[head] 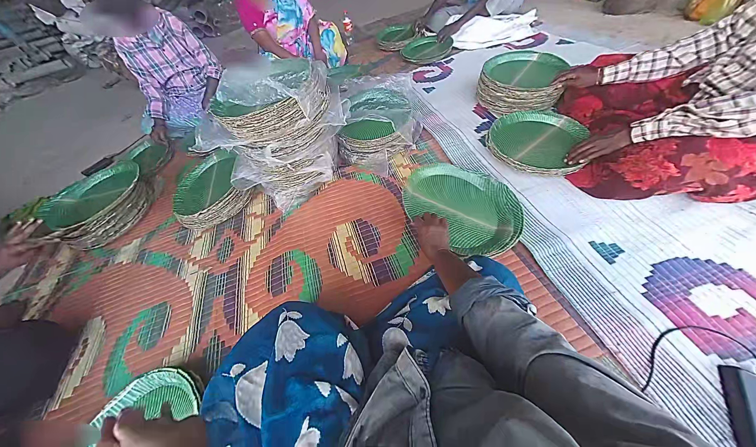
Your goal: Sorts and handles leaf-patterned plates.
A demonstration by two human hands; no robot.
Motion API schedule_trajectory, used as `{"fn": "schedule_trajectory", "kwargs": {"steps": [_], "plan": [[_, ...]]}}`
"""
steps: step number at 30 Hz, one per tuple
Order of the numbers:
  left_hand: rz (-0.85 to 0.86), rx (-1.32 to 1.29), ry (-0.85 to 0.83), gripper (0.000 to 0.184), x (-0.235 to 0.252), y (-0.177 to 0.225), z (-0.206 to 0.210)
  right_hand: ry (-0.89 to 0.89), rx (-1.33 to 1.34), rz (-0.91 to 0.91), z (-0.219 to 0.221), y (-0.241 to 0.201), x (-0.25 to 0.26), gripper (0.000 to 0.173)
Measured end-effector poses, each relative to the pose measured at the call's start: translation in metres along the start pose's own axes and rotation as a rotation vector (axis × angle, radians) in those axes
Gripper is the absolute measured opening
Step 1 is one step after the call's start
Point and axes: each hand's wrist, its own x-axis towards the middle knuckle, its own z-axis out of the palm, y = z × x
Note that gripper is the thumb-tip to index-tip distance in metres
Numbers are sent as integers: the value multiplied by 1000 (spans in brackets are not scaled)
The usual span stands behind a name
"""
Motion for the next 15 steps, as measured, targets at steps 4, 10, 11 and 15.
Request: {"fn": "schedule_trajectory", "kwargs": {"steps": [4, 10, 11, 15], "plan": [[476, 93, -781, 42, -43, -3, 110, -73, 128, -668, 22, -27, -24, 25], [513, 1051, -1674, 56, -139, -66, 200, -574, 39, -602, 21, -31, -27, 43], [462, 1187, -1725, 60, -141, -81, 201, -491, 56, -528, 23, -26, -22, 48], [372, 1464, -1746, 62, -140, -99, 197, -247, -42, 41, 11, -19, -3, 50]]}}
